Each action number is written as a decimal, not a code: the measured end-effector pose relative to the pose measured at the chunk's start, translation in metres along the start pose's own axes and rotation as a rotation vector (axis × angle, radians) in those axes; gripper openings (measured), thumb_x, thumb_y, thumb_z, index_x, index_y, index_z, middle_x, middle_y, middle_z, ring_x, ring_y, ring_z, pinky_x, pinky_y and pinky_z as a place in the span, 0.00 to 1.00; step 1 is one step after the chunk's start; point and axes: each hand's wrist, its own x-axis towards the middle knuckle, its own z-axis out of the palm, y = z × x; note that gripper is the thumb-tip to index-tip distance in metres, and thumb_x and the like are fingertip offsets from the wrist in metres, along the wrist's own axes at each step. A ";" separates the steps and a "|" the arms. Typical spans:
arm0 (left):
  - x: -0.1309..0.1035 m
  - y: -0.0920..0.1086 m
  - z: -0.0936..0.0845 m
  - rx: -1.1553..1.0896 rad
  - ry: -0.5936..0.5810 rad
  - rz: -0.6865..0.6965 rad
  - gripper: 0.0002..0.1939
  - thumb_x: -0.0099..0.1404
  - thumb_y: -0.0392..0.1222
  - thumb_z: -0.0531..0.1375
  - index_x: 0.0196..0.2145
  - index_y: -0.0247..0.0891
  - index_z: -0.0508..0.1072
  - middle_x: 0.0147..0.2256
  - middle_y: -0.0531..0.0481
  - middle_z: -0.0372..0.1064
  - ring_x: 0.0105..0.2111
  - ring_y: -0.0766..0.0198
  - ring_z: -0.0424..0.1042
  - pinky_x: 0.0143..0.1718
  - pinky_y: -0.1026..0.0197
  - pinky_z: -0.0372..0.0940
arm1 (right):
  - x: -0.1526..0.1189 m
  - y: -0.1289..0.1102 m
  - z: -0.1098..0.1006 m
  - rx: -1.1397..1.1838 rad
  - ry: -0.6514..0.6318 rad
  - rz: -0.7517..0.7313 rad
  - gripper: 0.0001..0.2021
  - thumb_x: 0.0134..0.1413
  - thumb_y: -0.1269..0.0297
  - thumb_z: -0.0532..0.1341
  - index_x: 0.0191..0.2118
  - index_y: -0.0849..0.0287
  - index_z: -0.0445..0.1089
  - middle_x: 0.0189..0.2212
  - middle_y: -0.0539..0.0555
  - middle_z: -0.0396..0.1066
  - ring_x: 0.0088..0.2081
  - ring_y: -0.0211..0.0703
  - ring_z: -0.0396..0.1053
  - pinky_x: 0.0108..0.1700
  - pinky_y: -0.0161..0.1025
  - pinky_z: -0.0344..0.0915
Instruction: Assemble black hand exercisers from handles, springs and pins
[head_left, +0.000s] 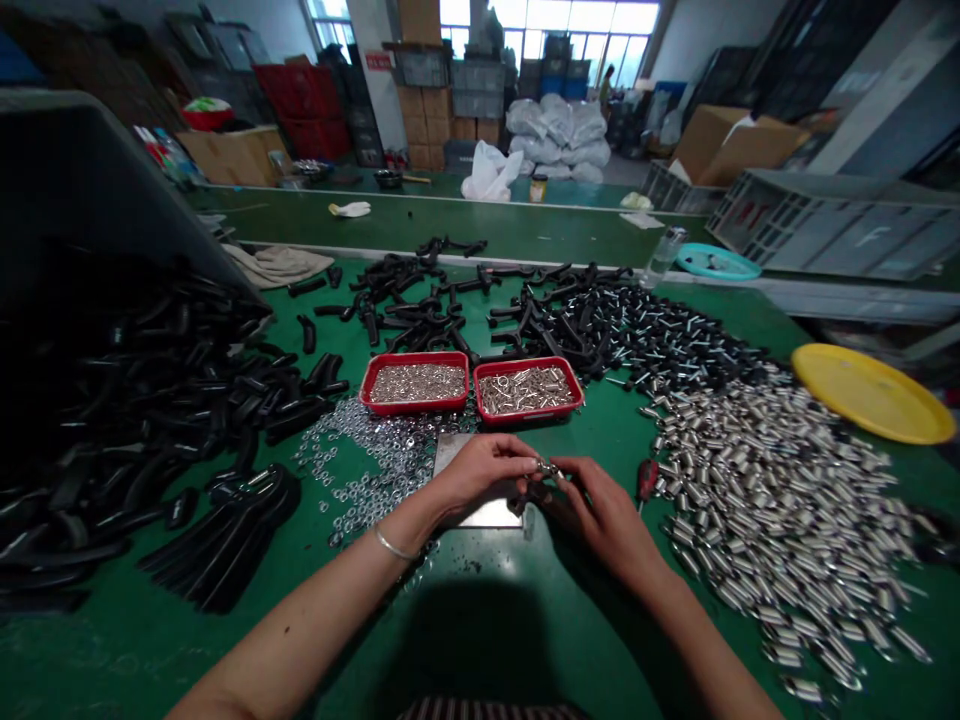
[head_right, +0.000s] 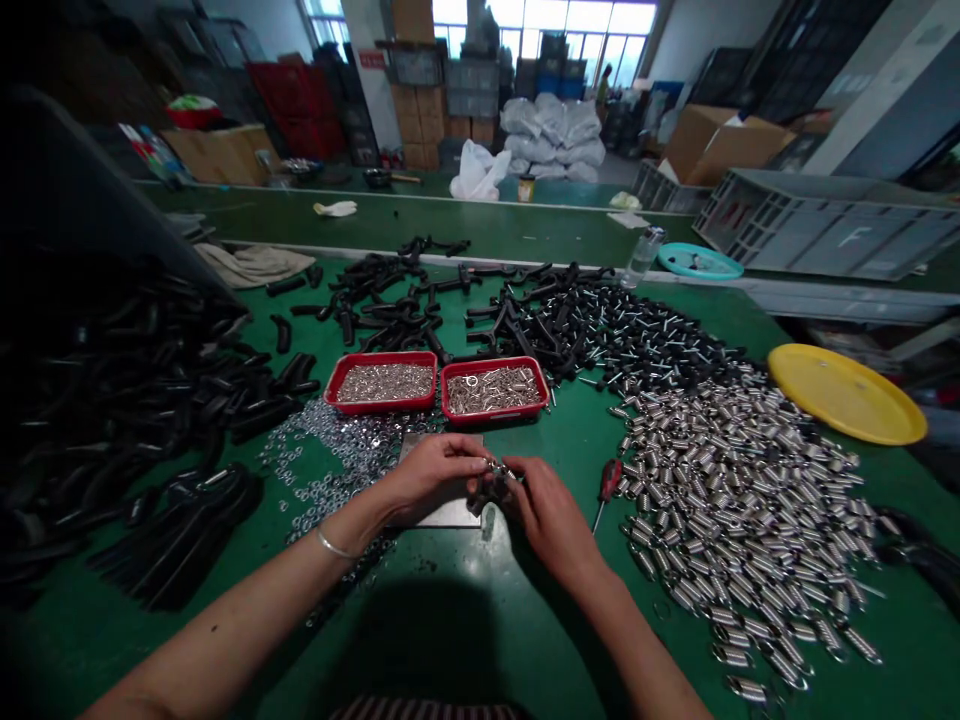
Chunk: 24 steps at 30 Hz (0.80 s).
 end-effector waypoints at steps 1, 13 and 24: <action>0.001 0.003 -0.003 -0.034 -0.051 -0.034 0.18 0.57 0.45 0.70 0.39 0.29 0.75 0.32 0.43 0.75 0.25 0.67 0.71 0.28 0.63 0.66 | -0.001 -0.002 -0.001 0.131 -0.052 0.054 0.12 0.65 0.56 0.57 0.49 0.54 0.69 0.44 0.57 0.73 0.43 0.48 0.70 0.47 0.47 0.67; 0.037 -0.007 0.000 -0.096 -0.149 -0.057 0.16 0.55 0.42 0.72 0.36 0.29 0.74 0.35 0.44 0.74 0.25 0.73 0.67 0.26 0.71 0.58 | 0.005 0.004 0.015 -0.187 0.143 0.037 0.24 0.58 0.64 0.59 0.60 0.57 0.63 0.57 0.64 0.67 0.58 0.60 0.65 0.60 0.58 0.58; 0.045 -0.027 0.003 -0.156 -0.029 -0.017 0.18 0.61 0.48 0.67 0.42 0.33 0.71 0.33 0.47 0.72 0.28 0.68 0.71 0.30 0.66 0.65 | 0.006 0.008 -0.001 0.994 0.068 0.316 0.17 0.55 0.60 0.68 0.50 0.58 0.73 0.38 0.53 0.74 0.27 0.32 0.68 0.30 0.31 0.66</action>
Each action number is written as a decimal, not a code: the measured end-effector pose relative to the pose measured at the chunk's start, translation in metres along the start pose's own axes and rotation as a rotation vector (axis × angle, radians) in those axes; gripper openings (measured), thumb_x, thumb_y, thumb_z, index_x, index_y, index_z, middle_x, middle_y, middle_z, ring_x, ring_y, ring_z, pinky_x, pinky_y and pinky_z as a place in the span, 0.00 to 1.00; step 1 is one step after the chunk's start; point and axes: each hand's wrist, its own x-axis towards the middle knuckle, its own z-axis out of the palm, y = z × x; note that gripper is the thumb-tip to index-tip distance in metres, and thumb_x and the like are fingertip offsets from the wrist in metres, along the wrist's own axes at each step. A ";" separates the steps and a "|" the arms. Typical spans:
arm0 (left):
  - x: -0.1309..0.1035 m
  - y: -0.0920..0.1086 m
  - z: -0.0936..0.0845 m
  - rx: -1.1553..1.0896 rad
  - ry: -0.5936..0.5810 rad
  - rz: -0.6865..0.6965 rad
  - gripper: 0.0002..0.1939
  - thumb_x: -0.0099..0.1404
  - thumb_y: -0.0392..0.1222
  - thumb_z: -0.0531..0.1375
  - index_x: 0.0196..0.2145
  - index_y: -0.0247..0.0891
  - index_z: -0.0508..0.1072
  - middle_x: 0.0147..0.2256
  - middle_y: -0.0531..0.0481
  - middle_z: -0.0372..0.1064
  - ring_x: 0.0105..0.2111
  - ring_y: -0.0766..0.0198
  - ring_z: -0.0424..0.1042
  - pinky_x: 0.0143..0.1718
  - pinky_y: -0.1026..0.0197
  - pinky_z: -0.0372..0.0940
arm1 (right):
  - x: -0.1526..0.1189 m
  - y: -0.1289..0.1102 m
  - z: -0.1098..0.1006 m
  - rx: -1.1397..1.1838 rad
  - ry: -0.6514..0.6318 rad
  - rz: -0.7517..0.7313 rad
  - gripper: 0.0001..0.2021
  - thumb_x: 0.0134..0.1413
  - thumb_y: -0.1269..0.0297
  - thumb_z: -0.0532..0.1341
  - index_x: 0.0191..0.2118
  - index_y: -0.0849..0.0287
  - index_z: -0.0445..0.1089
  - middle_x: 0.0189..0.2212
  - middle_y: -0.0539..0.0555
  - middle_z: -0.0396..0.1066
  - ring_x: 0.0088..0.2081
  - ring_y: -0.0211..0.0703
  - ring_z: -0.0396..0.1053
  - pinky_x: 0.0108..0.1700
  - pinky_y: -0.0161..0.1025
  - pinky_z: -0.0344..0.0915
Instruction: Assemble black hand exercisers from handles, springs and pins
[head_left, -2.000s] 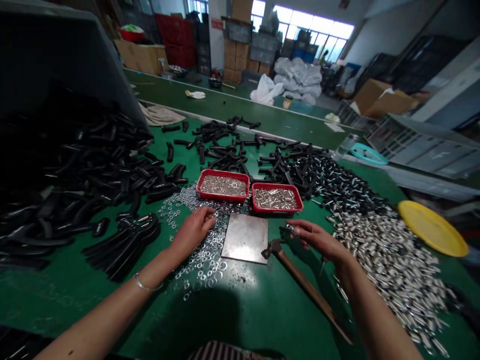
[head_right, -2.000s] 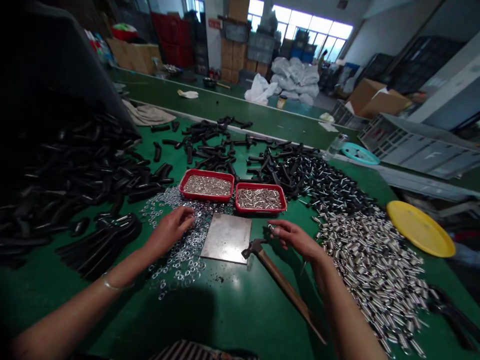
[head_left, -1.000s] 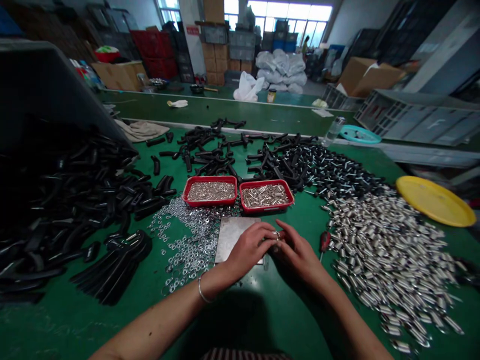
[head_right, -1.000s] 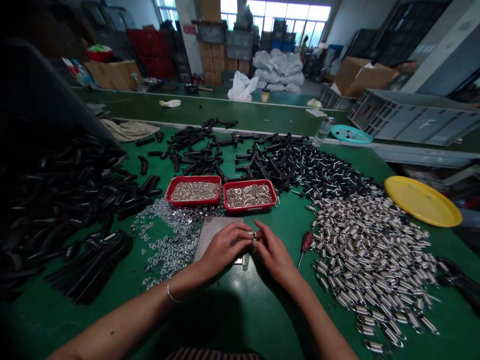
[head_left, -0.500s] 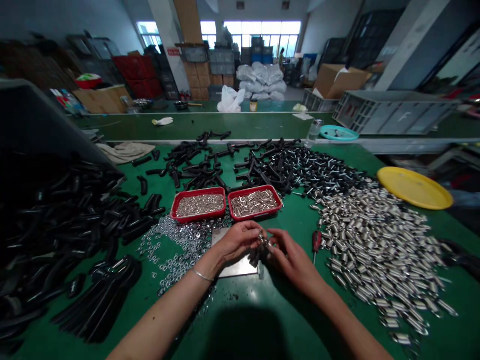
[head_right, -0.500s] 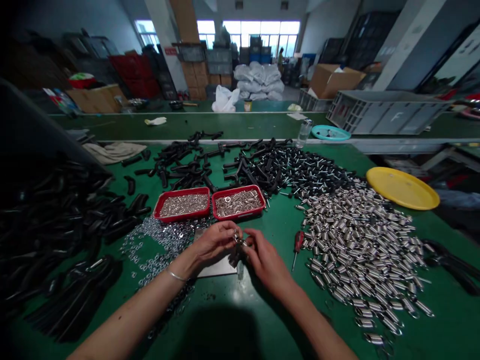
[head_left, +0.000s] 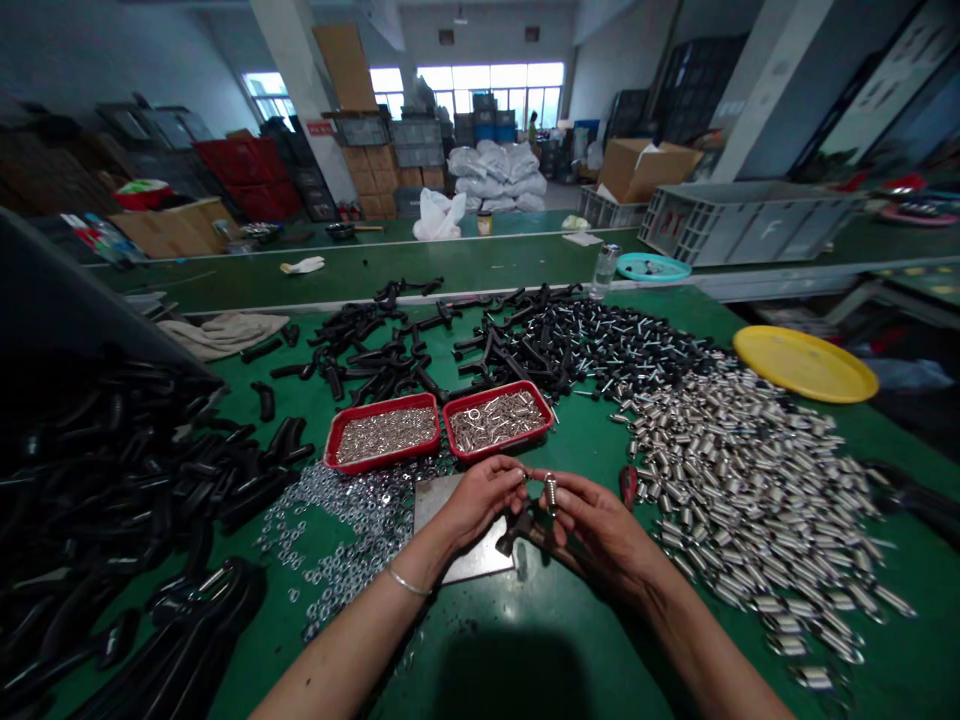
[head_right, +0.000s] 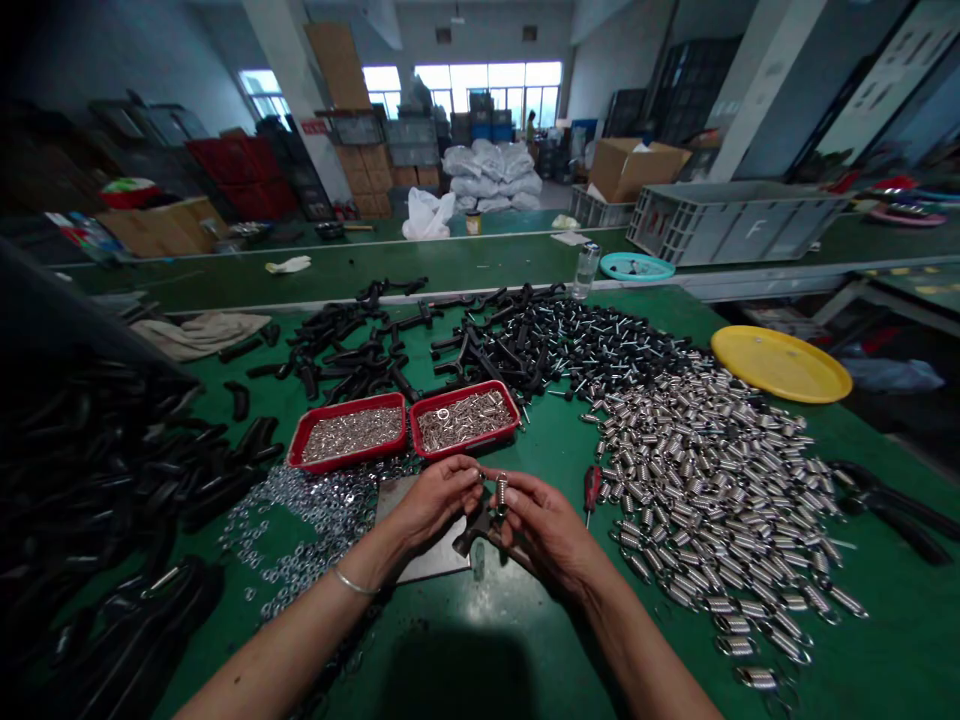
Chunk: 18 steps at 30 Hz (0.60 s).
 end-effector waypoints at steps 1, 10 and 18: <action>0.002 -0.001 0.002 0.043 0.015 0.021 0.17 0.62 0.48 0.66 0.42 0.33 0.72 0.36 0.45 0.73 0.31 0.66 0.73 0.35 0.63 0.67 | 0.002 0.003 -0.002 0.033 0.005 -0.008 0.15 0.55 0.61 0.68 0.48 0.58 0.74 0.38 0.53 0.74 0.28 0.32 0.68 0.31 0.31 0.67; -0.007 0.020 0.013 0.768 0.207 0.321 0.07 0.64 0.42 0.62 0.38 0.40 0.78 0.37 0.49 0.76 0.38 0.60 0.73 0.44 0.58 0.66 | 0.016 0.019 -0.011 -0.069 0.117 -0.119 0.14 0.53 0.59 0.70 0.43 0.56 0.70 0.27 0.47 0.71 0.23 0.31 0.64 0.25 0.30 0.66; -0.048 0.000 0.014 0.276 0.264 0.071 0.15 0.58 0.46 0.68 0.39 0.33 0.76 0.32 0.46 0.76 0.32 0.61 0.75 0.35 0.61 0.68 | 0.022 0.031 0.018 -0.010 0.044 0.017 0.17 0.52 0.54 0.69 0.32 0.56 0.62 0.17 0.40 0.58 0.16 0.27 0.44 0.13 0.24 0.49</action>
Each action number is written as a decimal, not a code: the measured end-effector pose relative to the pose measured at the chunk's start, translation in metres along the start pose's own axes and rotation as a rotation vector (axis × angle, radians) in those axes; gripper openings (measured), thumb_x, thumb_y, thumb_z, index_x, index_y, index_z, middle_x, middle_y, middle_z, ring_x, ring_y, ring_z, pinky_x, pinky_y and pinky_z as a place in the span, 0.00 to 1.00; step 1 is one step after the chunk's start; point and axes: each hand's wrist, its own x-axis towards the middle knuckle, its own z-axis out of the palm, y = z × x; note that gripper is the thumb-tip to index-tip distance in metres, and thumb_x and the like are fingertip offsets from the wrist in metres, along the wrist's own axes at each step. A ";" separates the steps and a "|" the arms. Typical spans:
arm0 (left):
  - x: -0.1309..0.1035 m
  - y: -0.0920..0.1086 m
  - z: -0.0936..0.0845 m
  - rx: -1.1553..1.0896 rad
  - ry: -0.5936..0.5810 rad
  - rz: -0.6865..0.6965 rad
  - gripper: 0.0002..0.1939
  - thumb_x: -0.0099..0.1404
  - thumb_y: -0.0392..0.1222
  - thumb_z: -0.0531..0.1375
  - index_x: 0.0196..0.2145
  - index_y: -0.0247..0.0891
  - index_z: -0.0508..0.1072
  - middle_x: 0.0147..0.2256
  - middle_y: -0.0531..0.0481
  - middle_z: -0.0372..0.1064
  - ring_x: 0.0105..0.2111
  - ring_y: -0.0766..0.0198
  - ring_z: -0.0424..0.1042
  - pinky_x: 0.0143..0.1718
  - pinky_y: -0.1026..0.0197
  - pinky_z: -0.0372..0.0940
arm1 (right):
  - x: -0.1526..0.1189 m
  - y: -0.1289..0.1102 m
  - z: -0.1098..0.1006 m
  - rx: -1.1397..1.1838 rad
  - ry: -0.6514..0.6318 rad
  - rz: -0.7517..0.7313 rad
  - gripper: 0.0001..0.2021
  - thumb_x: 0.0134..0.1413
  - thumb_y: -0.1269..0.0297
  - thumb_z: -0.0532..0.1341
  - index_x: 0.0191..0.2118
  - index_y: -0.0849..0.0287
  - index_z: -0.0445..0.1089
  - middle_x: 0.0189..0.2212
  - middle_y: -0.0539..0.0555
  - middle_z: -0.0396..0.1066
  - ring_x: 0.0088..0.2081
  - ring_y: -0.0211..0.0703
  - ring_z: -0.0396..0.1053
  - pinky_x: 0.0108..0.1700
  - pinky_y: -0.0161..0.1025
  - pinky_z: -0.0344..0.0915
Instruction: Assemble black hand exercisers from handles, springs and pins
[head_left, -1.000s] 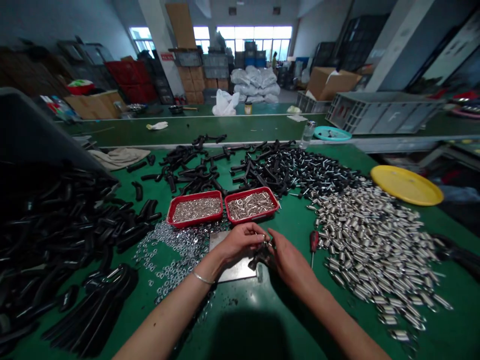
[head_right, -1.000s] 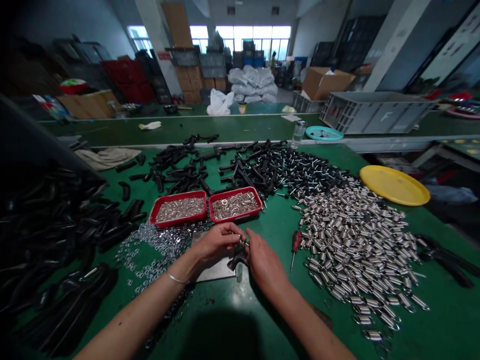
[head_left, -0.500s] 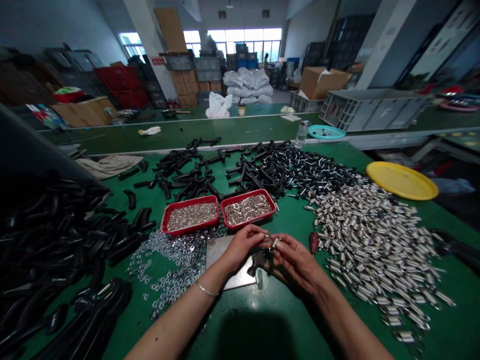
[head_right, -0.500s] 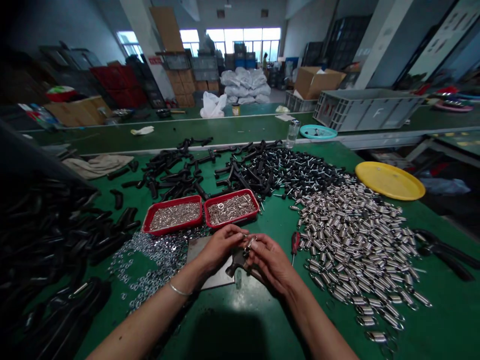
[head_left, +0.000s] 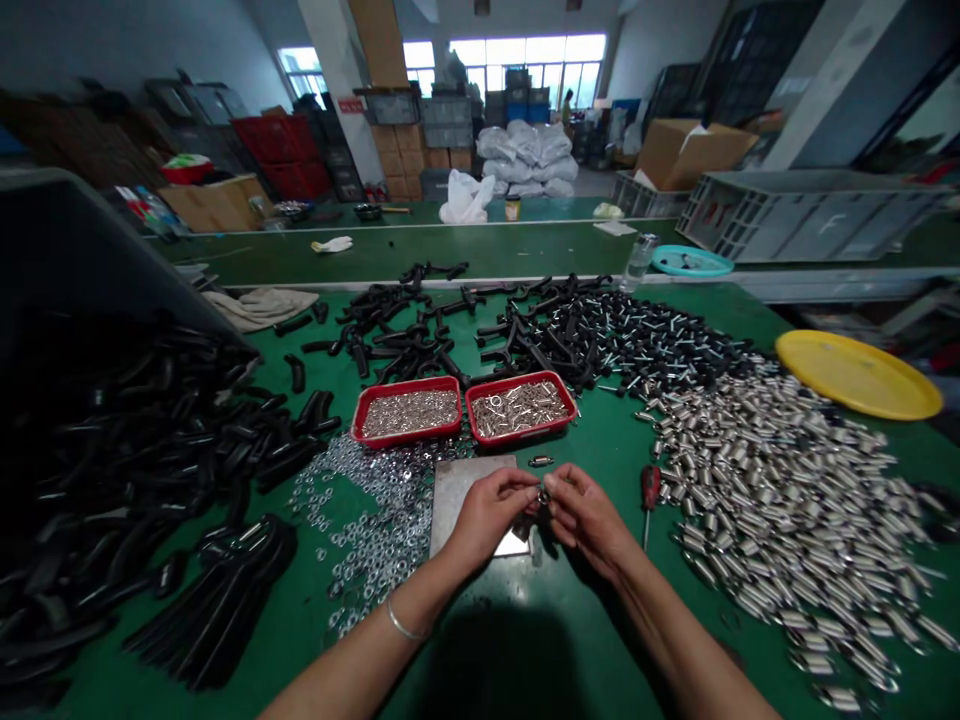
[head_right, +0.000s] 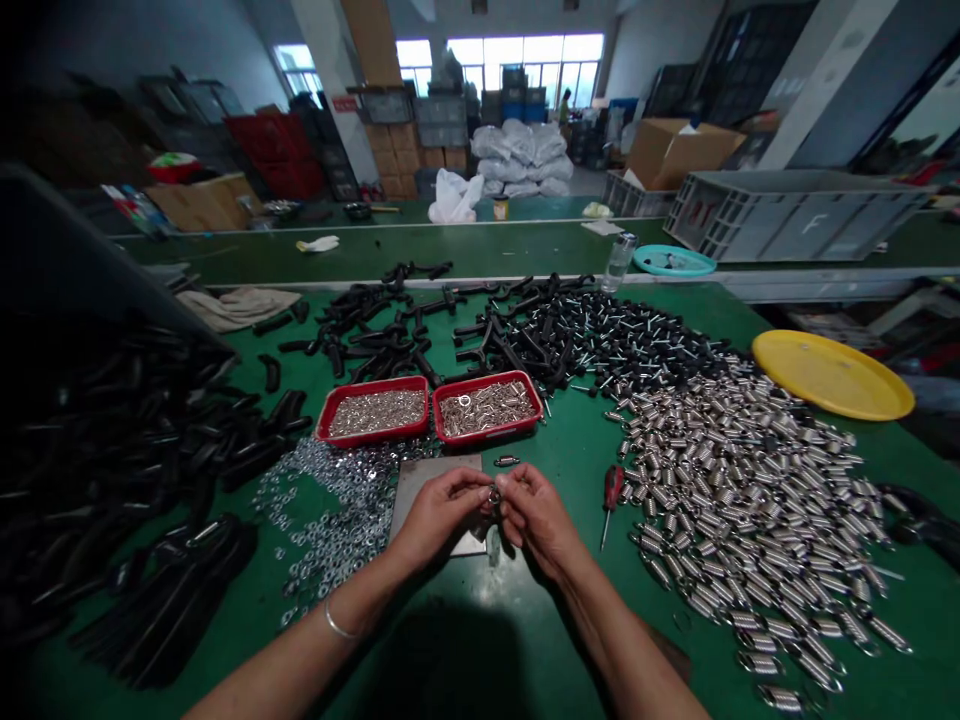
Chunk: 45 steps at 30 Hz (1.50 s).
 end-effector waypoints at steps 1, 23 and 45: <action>-0.002 0.001 -0.001 -0.036 -0.002 -0.011 0.16 0.57 0.46 0.68 0.39 0.32 0.76 0.32 0.45 0.76 0.32 0.61 0.75 0.35 0.61 0.68 | 0.001 0.001 0.003 -0.013 -0.012 0.007 0.17 0.53 0.53 0.69 0.32 0.56 0.62 0.17 0.40 0.58 0.16 0.27 0.44 0.13 0.24 0.50; -0.059 0.042 -0.130 0.893 0.159 0.443 0.10 0.69 0.38 0.56 0.44 0.41 0.77 0.42 0.41 0.72 0.45 0.52 0.69 0.52 0.52 0.60 | 0.009 -0.016 0.044 -0.978 -0.024 -0.344 0.15 0.53 0.49 0.65 0.41 0.52 0.72 0.40 0.55 0.75 0.38 0.50 0.72 0.40 0.43 0.67; -0.063 0.078 -0.206 0.699 0.134 0.077 0.30 0.60 0.36 0.56 0.61 0.42 0.59 0.39 0.48 0.69 0.38 0.59 0.71 0.45 0.55 0.65 | 0.021 0.017 0.037 -0.527 -0.034 -0.036 0.20 0.46 0.52 0.71 0.34 0.56 0.62 0.24 0.48 0.73 0.25 0.40 0.72 0.30 0.38 0.68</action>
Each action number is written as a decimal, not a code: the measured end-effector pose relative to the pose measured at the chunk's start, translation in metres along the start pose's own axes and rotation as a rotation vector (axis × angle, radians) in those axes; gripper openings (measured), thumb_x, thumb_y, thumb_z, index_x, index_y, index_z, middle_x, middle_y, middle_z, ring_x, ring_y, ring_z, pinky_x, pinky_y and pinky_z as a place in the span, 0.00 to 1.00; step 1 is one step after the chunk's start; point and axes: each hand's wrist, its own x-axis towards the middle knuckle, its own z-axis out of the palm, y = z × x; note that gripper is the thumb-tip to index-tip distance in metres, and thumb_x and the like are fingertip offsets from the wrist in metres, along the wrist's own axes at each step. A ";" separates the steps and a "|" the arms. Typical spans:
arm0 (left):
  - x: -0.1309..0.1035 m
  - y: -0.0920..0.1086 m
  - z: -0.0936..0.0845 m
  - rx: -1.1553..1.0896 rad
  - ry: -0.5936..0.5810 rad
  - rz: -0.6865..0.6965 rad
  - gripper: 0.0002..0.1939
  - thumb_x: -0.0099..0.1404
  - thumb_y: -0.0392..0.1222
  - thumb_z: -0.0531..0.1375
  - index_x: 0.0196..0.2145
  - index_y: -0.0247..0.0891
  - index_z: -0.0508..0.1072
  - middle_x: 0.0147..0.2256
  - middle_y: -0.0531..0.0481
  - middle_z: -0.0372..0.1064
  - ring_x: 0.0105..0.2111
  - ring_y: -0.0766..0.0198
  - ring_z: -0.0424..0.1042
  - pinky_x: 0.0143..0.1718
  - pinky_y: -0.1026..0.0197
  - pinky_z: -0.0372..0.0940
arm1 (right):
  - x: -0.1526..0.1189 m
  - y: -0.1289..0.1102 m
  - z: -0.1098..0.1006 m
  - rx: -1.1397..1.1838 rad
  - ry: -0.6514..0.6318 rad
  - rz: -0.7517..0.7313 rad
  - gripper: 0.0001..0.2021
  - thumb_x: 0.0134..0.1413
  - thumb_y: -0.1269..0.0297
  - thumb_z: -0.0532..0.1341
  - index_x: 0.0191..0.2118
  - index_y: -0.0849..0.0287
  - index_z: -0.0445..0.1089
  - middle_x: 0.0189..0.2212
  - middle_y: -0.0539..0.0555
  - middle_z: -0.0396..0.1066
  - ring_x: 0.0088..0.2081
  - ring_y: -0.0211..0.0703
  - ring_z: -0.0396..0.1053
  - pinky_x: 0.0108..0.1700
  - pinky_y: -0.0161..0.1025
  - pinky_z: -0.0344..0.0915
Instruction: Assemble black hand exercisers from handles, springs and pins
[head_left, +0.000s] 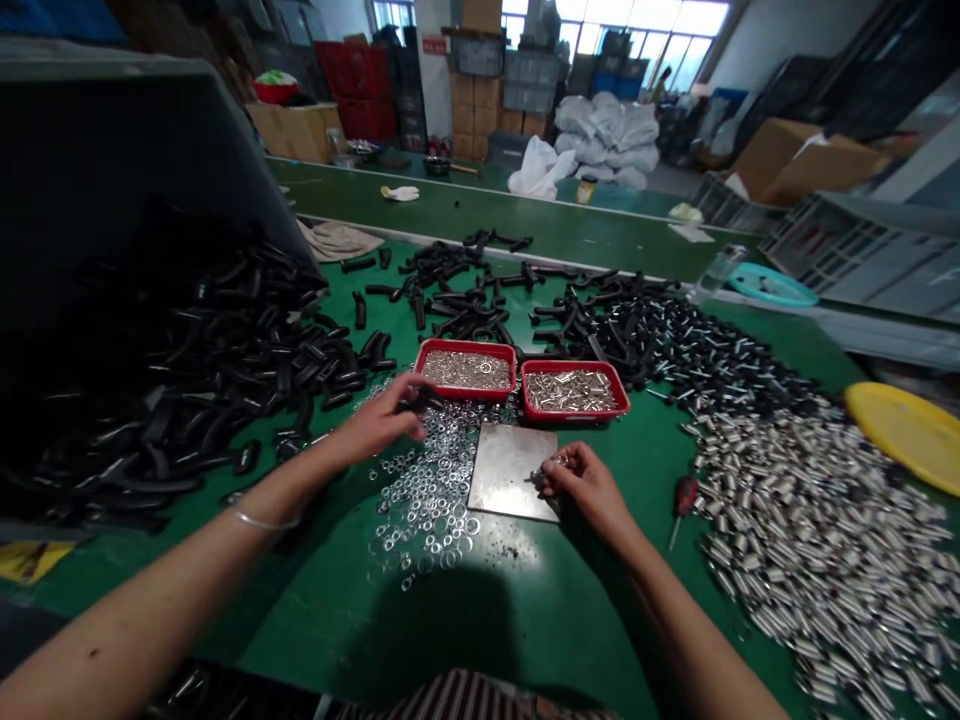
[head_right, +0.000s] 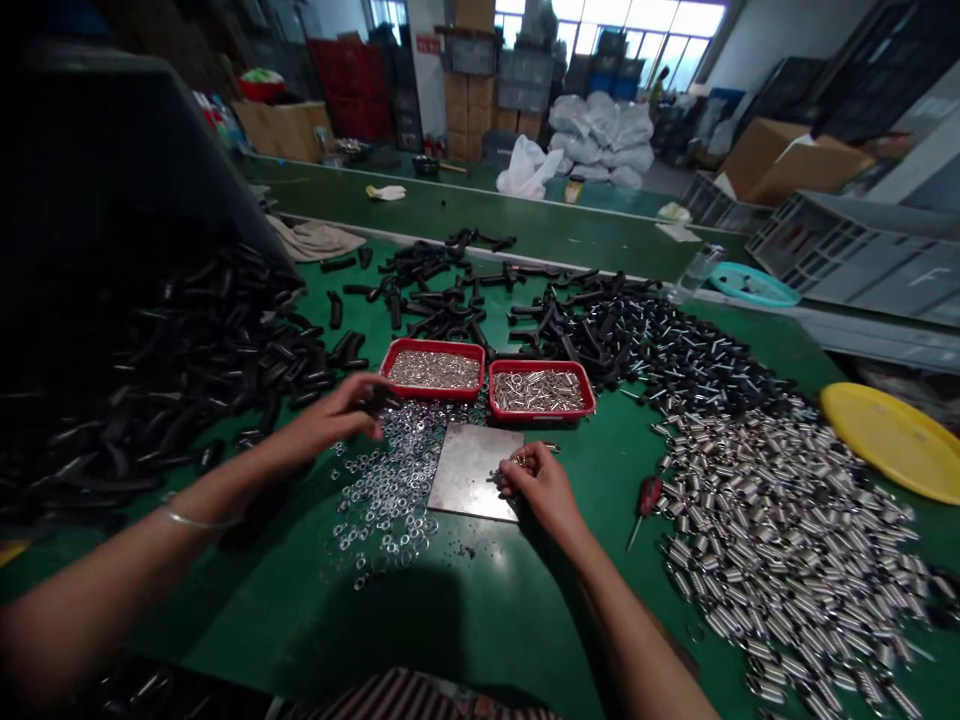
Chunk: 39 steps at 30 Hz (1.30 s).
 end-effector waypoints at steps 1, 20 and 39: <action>-0.008 0.008 0.027 -0.245 -0.087 -0.020 0.29 0.60 0.37 0.55 0.60 0.42 0.59 0.35 0.48 0.70 0.34 0.60 0.71 0.40 0.56 0.66 | 0.000 0.000 0.002 0.011 -0.001 0.006 0.20 0.46 0.52 0.71 0.34 0.56 0.62 0.24 0.48 0.73 0.24 0.40 0.72 0.29 0.38 0.68; -0.018 0.038 0.167 -1.152 -0.391 -0.317 0.20 0.59 0.37 0.61 0.48 0.43 0.59 0.29 0.58 0.60 0.21 0.74 0.59 0.22 0.71 0.53 | -0.024 -0.011 0.009 -0.180 0.065 -0.167 0.13 0.51 0.53 0.68 0.36 0.54 0.67 0.28 0.49 0.69 0.28 0.41 0.66 0.31 0.37 0.63; -0.040 0.003 0.088 -1.124 0.325 -0.122 0.13 0.64 0.48 0.61 0.39 0.37 0.65 0.28 0.52 0.71 0.23 0.70 0.67 0.27 0.67 0.64 | 0.053 -0.014 0.091 -1.135 -0.236 -0.468 0.09 0.64 0.68 0.55 0.37 0.62 0.73 0.41 0.60 0.72 0.47 0.50 0.66 0.49 0.43 0.63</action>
